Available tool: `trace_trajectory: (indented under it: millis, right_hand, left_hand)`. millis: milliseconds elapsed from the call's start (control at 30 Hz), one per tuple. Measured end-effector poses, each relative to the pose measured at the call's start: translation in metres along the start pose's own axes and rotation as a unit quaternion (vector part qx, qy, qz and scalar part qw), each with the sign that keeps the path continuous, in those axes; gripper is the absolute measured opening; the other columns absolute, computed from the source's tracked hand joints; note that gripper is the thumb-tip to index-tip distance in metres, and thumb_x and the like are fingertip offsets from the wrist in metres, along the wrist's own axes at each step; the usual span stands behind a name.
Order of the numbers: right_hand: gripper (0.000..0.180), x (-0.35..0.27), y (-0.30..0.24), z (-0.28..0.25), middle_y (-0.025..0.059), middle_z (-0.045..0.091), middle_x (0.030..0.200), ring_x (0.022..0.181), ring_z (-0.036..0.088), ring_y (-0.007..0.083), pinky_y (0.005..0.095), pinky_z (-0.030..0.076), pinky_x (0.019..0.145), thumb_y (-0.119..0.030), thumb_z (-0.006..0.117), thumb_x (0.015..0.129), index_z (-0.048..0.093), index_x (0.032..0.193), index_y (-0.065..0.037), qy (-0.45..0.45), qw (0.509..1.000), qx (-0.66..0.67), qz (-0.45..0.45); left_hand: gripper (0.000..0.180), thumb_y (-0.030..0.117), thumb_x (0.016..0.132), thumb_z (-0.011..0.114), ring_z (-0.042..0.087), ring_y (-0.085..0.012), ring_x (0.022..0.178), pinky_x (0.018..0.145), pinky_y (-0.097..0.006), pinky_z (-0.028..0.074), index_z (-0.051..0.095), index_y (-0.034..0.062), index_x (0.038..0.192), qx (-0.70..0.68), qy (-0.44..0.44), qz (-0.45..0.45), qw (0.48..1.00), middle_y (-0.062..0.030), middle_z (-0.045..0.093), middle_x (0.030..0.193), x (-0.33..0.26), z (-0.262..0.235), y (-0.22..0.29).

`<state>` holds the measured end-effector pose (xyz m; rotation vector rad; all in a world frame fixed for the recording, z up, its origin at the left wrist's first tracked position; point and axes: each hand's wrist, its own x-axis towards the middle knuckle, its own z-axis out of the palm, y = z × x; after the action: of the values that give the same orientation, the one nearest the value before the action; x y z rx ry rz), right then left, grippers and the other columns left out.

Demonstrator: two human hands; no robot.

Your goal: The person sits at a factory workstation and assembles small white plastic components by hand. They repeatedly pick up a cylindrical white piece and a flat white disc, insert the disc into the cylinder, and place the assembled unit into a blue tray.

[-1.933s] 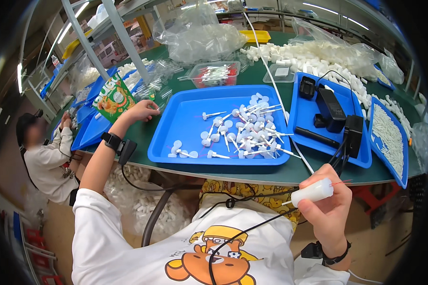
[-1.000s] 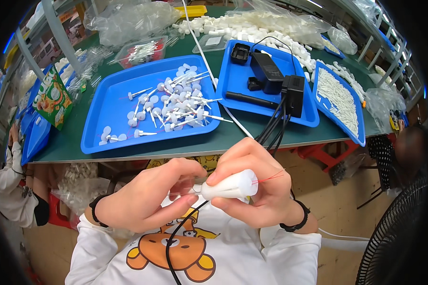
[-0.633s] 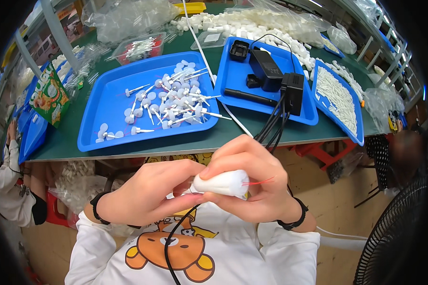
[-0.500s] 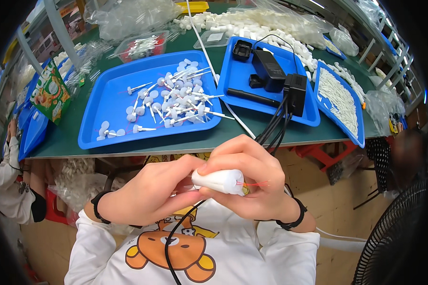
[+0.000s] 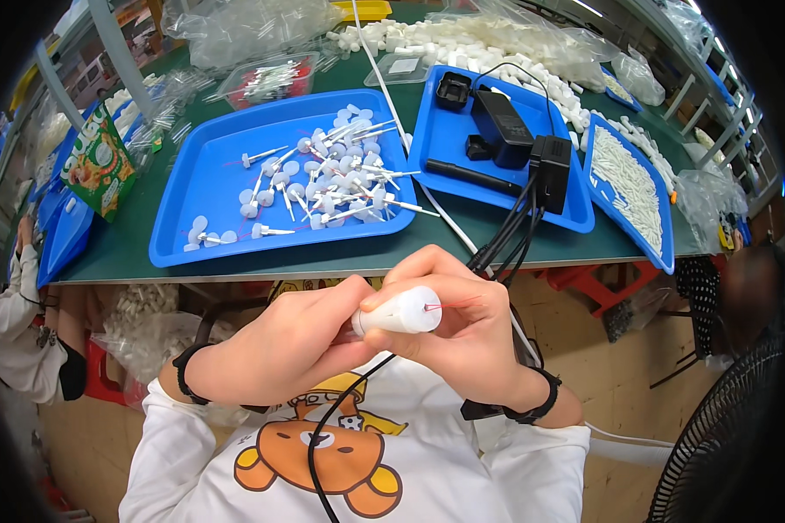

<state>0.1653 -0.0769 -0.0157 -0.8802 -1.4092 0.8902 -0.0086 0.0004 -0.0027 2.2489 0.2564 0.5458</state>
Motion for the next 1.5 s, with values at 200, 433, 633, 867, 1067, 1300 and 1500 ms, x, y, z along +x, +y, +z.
trace_trajectory:
  millis: [200, 433, 633, 867, 1067, 1300, 1500]
  right_hand:
    - [0.021, -0.002, 0.015, -0.001, 0.0028, 0.045, 0.091, 0.083, 0.052, 0.0105, 0.0257, 0.047, 0.075, 0.001, 0.072, 0.071, 0.067, 0.092, 0.001, 0.004, 0.992, 0.123, 0.031]
    - [0.017, -0.005, 0.011, 0.006, 0.0029, 0.052, 0.091, 0.086, 0.054, 0.0112, 0.0273, 0.047, 0.076, -0.004, 0.066, 0.078, 0.06, 0.094, 0.0, 0.032, 0.96, 0.244, 0.137]
    - [0.021, 0.003, 0.013, -0.006, 0.0042, 0.056, 0.091, 0.084, 0.056, 0.0137, 0.0302, 0.044, 0.078, -0.013, 0.064, 0.082, 0.051, 0.095, -0.004, -0.059, 0.914, 0.353, 0.192]
    - [0.019, 0.01, 0.015, -0.02, 0.0059, 0.055, 0.09, 0.084, 0.057, 0.0155, 0.0278, 0.048, 0.073, -0.006, 0.066, 0.078, 0.06, 0.094, 0.002, -0.108, 0.957, 0.246, 0.106]
    - [0.021, 0.012, 0.021, -0.022, 0.0057, 0.056, 0.091, 0.082, 0.059, 0.0161, 0.0279, 0.049, 0.073, -0.005, 0.067, 0.077, 0.061, 0.096, 0.003, -0.13, 0.941, 0.29, 0.113]
    - [0.01, 0.008, 0.011, -0.018, 0.0037, 0.056, 0.09, 0.082, 0.058, 0.0128, 0.0267, 0.047, 0.071, -0.003, 0.065, 0.078, 0.06, 0.086, 0.001, -0.07, 0.949, 0.258, 0.169]
    - [0.017, 0.01, 0.01, -0.022, 0.0048, 0.057, 0.087, 0.083, 0.055, 0.0121, 0.0259, 0.044, 0.072, -0.001, 0.069, 0.074, 0.063, 0.089, 0.002, -0.114, 0.969, 0.185, 0.12]
  left_hand:
    - [0.027, 0.015, 0.086, 0.058, 0.056, -0.0271, 0.063, 0.055, -0.034, 0.043, 0.039, -0.0002, 0.097, -0.083, -0.083, -0.053, 0.992, -0.0146, 0.054, 0.076, 0.001, -0.003, 0.004]
    - [0.033, 0.016, 0.089, 0.053, 0.05, -0.0147, 0.067, 0.059, -0.029, 0.041, 0.037, -0.0012, 0.113, -0.192, -0.105, -0.101, 0.97, -0.0086, 0.051, 0.081, 0.004, 0.003, 0.001]
    - [0.041, 0.017, 0.092, 0.049, 0.044, -0.0055, 0.067, 0.062, -0.022, 0.042, 0.033, 0.0009, 0.125, -0.354, -0.146, -0.167, 0.908, -0.0003, 0.045, 0.087, 0.003, 0.0, 0.002]
    - [0.041, 0.017, 0.092, 0.049, 0.043, -0.0051, 0.066, 0.061, -0.022, 0.042, 0.032, 0.0003, 0.126, -0.414, -0.184, -0.21, 0.866, 0.0, 0.043, 0.085, 0.004, -0.005, 0.007]
    - [0.032, 0.016, 0.092, 0.049, 0.039, -0.0057, 0.062, 0.056, -0.024, 0.036, 0.038, 0.0006, 0.118, -0.547, -0.195, -0.218, 0.784, 0.0011, 0.041, 0.078, 0.007, -0.005, 0.005]
    - [0.041, 0.017, 0.091, 0.05, 0.04, -0.0045, 0.063, 0.057, -0.02, 0.036, 0.035, 0.001, 0.126, -0.387, -0.166, -0.199, 0.885, 0.0004, 0.045, 0.08, 0.005, -0.005, 0.004]
    - [0.039, 0.017, 0.092, 0.049, 0.039, -0.0046, 0.06, 0.054, -0.021, 0.035, 0.034, 0.0014, 0.125, -0.374, -0.202, -0.204, 0.882, 0.0008, 0.044, 0.08, 0.006, -0.009, 0.007]
